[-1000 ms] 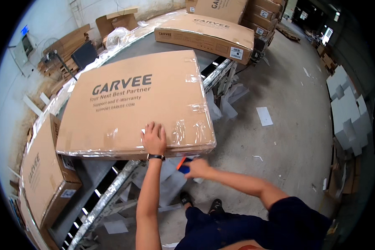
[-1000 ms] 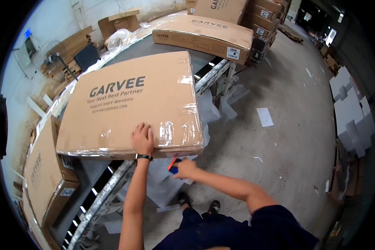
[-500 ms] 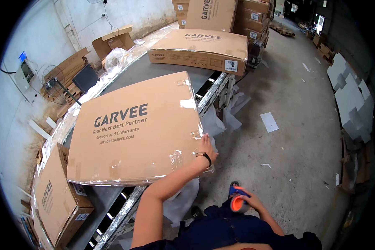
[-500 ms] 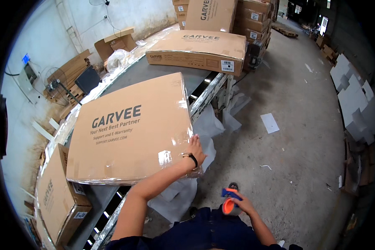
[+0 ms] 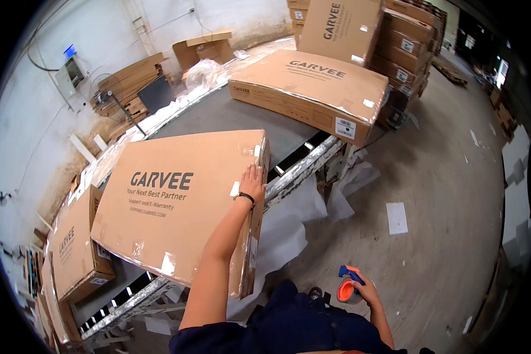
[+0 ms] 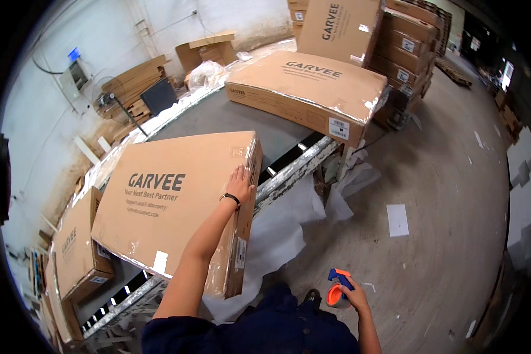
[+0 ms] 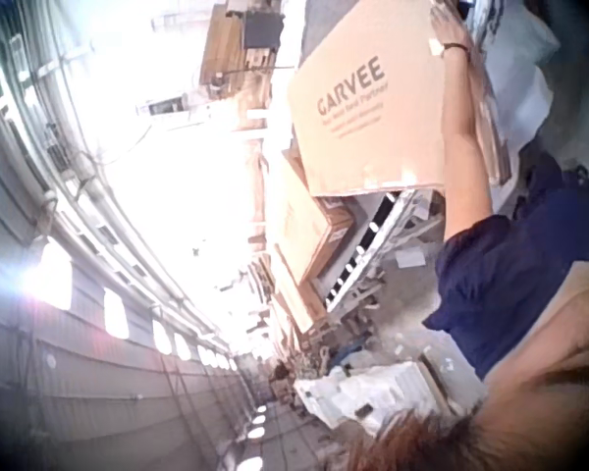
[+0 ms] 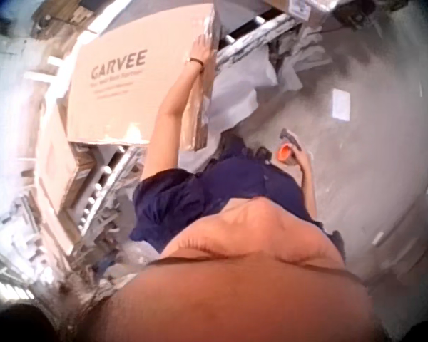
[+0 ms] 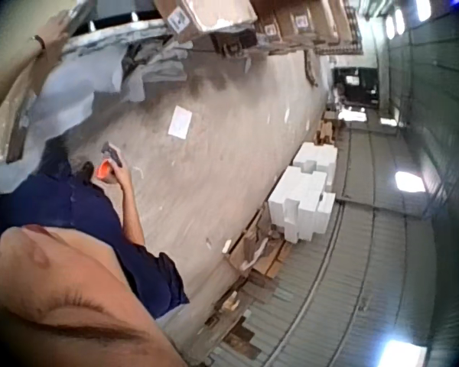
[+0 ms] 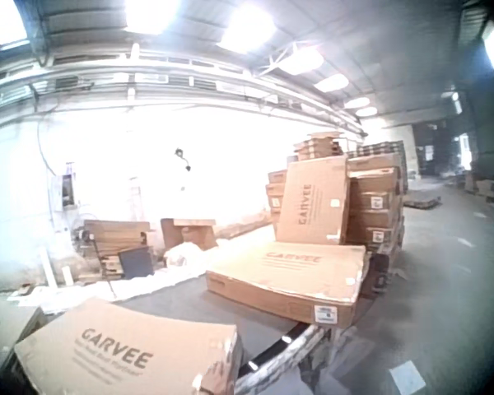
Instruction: The person uses a tape dispenser to seal cardboard boxes on a conveyor belt and slides them along the line.
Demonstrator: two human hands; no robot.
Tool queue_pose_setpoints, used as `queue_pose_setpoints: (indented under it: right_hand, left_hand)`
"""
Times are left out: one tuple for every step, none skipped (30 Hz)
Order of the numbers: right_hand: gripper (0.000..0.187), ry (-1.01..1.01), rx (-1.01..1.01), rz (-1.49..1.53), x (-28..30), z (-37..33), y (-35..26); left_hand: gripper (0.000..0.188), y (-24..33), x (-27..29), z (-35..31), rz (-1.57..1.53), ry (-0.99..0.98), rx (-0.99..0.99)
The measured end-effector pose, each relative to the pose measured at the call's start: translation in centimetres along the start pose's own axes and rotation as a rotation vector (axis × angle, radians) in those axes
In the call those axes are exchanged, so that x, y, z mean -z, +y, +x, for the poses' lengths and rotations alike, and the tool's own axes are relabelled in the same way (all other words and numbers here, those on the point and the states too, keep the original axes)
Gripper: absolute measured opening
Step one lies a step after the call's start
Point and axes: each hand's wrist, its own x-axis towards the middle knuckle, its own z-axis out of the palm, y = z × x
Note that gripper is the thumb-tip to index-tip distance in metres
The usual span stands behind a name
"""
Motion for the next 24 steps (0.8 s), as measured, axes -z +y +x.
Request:
queue_pose_setpoints:
  right_hand:
    - [0.059, -0.019, 0.009, -0.013, 0.7, 1.4, -2.1]
    - [0.057, -0.024, 0.066, -0.031, 1.3, 3.0, -4.0]
    - [0.056, -0.03, 0.123, -0.048, 1.9, 5.0, -5.6]
    - [0.056, -0.03, 0.118, -0.053, 2.3, 7.1, -6.4]
    - [0.056, -0.063, 0.136, 0.061, 2.3, 9.4, -7.0]
    - [0.055, -0.095, 0.152, 0.174, 2.3, 11.5, -7.7]
    - [0.055, -0.103, 0.147, 0.172, 1.7, 13.1, -9.3]
    - [0.055, -0.206, 0.157, 0.448, 1.0, 14.4, -11.6]
    - [0.055, -0.31, 0.161, 0.725, 0.1, 15.4, -13.3]
    - [0.055, -0.411, 0.098, 0.852, -0.3, 16.6, -14.6]
    - [0.056, -0.345, 0.008, 0.941, -1.0, 17.0, -16.4]
    - [0.057, -0.363, -0.062, 1.021, -1.1, 18.7, -18.0]
    - [0.058, -0.384, -0.142, 1.108, -1.8, 20.3, -19.1]
    - [0.059, -0.438, -0.231, 1.119, -1.5, 22.0, -20.3]
    - [0.06, -0.473, -0.24, 1.119, -1.1, 23.5, -21.5]
    - [0.06, -0.47, -0.243, 1.109, -0.6, 25.1, -22.9]
    - [0.059, -0.473, -0.248, 1.097, 0.0, 27.1, -24.2]
    - [0.059, -0.474, -0.224, 1.087, 0.5, 29.1, -25.3]
    - [0.058, -0.483, -0.194, 1.077, 0.7, 31.4, -26.9]
    - [0.057, -0.533, -0.178, 1.021, 1.1, 33.7, -28.8]
    - [0.056, -0.508, -0.171, 0.963, 1.2, 36.5, -30.6]
    - [0.054, -0.555, -0.114, 0.916, 1.2, 39.1, -33.2]
    - [0.053, -0.498, -0.084, 0.839, 1.1, 43.0, -34.4]
    - [0.054, -0.524, 0.028, 0.842, 0.3, 46.4, -36.6]
  left_hand:
    - [0.068, -0.4, -0.9, 1.7, 0.004, 0.003, 0.024]
    - [0.067, -0.8, -1.5, 3.6, 0.018, 0.031, 0.063]
    - [0.066, -1.2, -2.2, 5.5, 0.032, 0.059, 0.101]
    - [0.064, -0.8, -2.6, 7.8, 0.06, 0.077, 0.131]
    - [0.064, -0.5, -2.6, 9.8, 0.056, 0.072, 0.133]
    - [0.062, -0.4, -2.6, 11.7, 0.036, 0.088, 0.172]
    - [0.06, -1.2, -2.7, 13.4, 0.022, 0.104, 0.217]
    - [0.057, -2.2, -2.8, 15.3, 0.026, 0.149, 0.229]
    - [0.057, -3.1, -3.4, 16.0, 0.024, 0.144, 0.242]
    - [0.056, -3.1, -3.3, 17.5, 0.007, 0.13, 0.321]
    - [0.054, -3.2, -3.2, 18.7, -0.009, 0.111, 0.401]
    - [0.055, -3.3, -3.0, 19.9, -0.02, 0.114, 0.413]
    - [0.055, -3.8, -3.1, 20.5, -0.015, 0.104, 0.426]
    - [0.054, -4.2, -3.1, 21.0, -0.063, 0.13, 0.433]
    - [0.054, -4.7, -3.0, 21.4, -0.108, 0.156, 0.442]
    - [0.054, -4.7, -2.6, 21.7, -0.098, 0.139, 0.446]
    - [0.05, -4.6, -1.9, 21.7, -0.097, 0.06, 0.356]
    - [0.047, -4.8, -1.7, 21.7, -0.098, -0.021, 0.268]
    - [0.047, -5.7, -1.5, 21.4, -0.083, -0.032, 0.284]
    - [0.042, -6.6, -1.7, 20.7, -0.152, -0.033, 0.165]
    - [0.039, -7.3, -1.9, 20.1, -0.226, -0.034, 0.045]
    - [0.039, -7.5, -1.7, 19.7, -0.221, -0.048, 0.064]
    - [0.037, -7.3, -1.2, 19.4, -0.264, -0.002, 0.061]
    - [0.035, -6.6, -0.8, 18.9, -0.311, 0.042, 0.06]
